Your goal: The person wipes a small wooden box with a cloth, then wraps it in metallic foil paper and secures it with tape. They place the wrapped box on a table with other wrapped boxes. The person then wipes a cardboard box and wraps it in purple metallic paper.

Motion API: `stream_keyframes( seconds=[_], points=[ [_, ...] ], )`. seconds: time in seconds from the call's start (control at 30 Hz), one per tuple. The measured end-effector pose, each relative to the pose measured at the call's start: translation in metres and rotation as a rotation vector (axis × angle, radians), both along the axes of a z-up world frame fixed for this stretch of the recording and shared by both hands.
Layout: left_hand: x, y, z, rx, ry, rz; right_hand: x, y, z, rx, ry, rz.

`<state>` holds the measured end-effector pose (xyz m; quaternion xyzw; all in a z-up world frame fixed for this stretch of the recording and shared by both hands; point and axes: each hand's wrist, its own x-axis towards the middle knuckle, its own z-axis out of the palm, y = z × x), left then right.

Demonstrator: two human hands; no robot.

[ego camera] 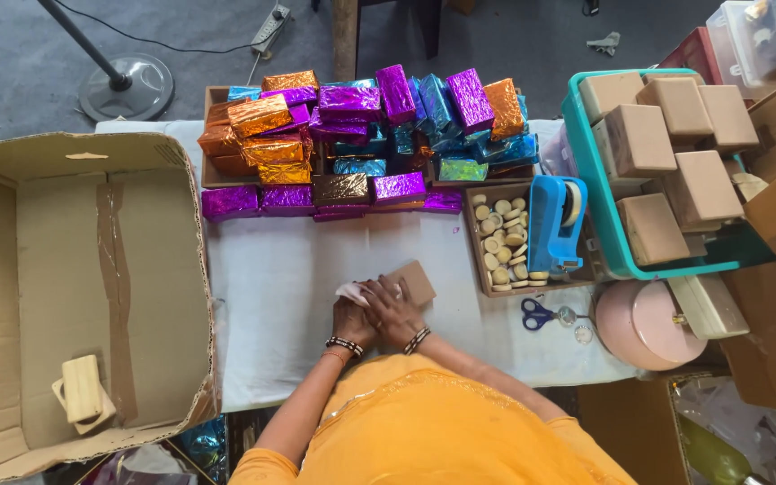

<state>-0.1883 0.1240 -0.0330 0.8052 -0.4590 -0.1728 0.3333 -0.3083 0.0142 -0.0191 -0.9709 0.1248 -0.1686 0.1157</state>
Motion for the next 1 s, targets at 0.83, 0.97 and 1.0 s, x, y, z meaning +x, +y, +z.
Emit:
stream_keyframes(
  seconds=[0.83, 0.97, 1.0],
  points=[
    [0.026, -0.039, -0.070, -0.417, 0.956, 0.686, -0.002, -0.034, -0.021, 0.833, 0.035, -0.778],
    [0.026, -0.026, -0.041, -0.519, 1.154, 1.067, -0.007, -0.019, 0.003, 0.827, 0.026, -0.704],
    [0.027, -0.024, -0.022, -0.535, 1.248, 1.140, -0.010, -0.016, 0.013, 0.916, 0.027, -0.708]
  ],
)
